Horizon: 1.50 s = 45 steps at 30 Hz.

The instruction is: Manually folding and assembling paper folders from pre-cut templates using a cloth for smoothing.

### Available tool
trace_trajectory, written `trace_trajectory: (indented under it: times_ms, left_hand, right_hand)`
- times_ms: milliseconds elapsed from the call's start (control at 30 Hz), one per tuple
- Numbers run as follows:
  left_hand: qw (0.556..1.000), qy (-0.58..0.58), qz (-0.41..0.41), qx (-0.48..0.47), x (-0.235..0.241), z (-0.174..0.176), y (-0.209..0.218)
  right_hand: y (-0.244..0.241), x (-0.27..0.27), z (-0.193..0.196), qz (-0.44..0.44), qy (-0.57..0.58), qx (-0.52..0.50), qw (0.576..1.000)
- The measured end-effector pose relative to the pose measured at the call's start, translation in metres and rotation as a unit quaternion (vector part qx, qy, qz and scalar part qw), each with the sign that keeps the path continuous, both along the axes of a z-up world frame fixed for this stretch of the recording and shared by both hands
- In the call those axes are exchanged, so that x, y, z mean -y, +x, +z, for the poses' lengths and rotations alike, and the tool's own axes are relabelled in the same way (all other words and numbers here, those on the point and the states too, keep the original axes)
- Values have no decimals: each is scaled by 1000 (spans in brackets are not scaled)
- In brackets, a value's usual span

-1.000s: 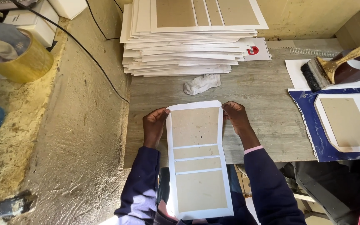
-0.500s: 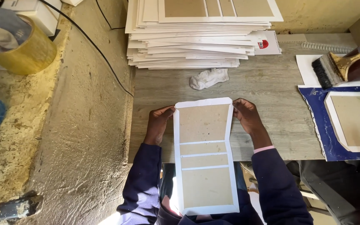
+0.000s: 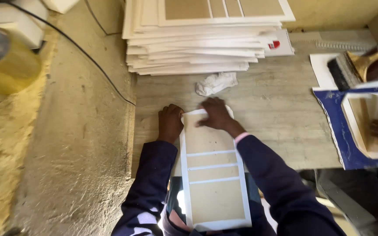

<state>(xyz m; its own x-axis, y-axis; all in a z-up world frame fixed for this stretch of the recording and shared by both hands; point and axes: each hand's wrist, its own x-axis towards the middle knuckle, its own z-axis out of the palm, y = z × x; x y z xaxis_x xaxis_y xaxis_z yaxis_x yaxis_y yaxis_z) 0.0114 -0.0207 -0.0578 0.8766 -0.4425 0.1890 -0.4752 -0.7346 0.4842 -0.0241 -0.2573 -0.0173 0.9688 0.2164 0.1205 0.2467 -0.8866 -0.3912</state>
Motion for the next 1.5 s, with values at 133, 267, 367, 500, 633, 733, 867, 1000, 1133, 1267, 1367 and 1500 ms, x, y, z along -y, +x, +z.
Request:
trace_trajectory:
  times_ms: [133, 267, 367, 500, 633, 733, 867, 1000, 1133, 1267, 1367, 1500]
  left_hand:
    - [981, 95, -16, 168, 14, -3, -37]
    - [939, 116, 18, 322, 13, -4, -72]
    - [963, 41, 20, 266, 16, 9, -66]
    - [985, 9, -11, 171, 28, -5, -60]
    - [967, 18, 37, 253, 31, 7, -59]
    - [959, 21, 58, 277, 33, 0, -65]
    - [948, 23, 85, 307, 36, -7, -63]
    - [950, 25, 66, 305, 32, 8, -67]
    - [962, -14, 14, 271, 32, 12, -65]
    - [968, -32, 11, 248, 33, 6, -65]
    - [955, -31, 34, 292, 32, 11, -64]
    - [950, -18, 51, 308, 33, 1, -66]
  right_hand:
    - [18, -27, -16, -1, -24, -45, 999]
    - [-2, -40, -23, -25, -104, -51, 993]
    - [-38, -57, -57, -22, -122, 134, 983]
    - [-47, -58, -82, -27, -133, 220, 966]
    - [-43, -29, -16, -27, -82, 53, 995]
    - [-70, -23, 30, -81, -130, -36, 988]
    - [-81, -35, -28, -166, -216, 79, 959]
    - [-52, 1, -15, -90, -221, -6, 971]
    - [8, 39, 47, -18, -73, -23, 997]
    - [97, 63, -48, 45, 41, 104, 993]
    - [51, 15, -25, 212, 261, 36, 941]
    - [1, 45, 0, 197, 232, -17, 952]
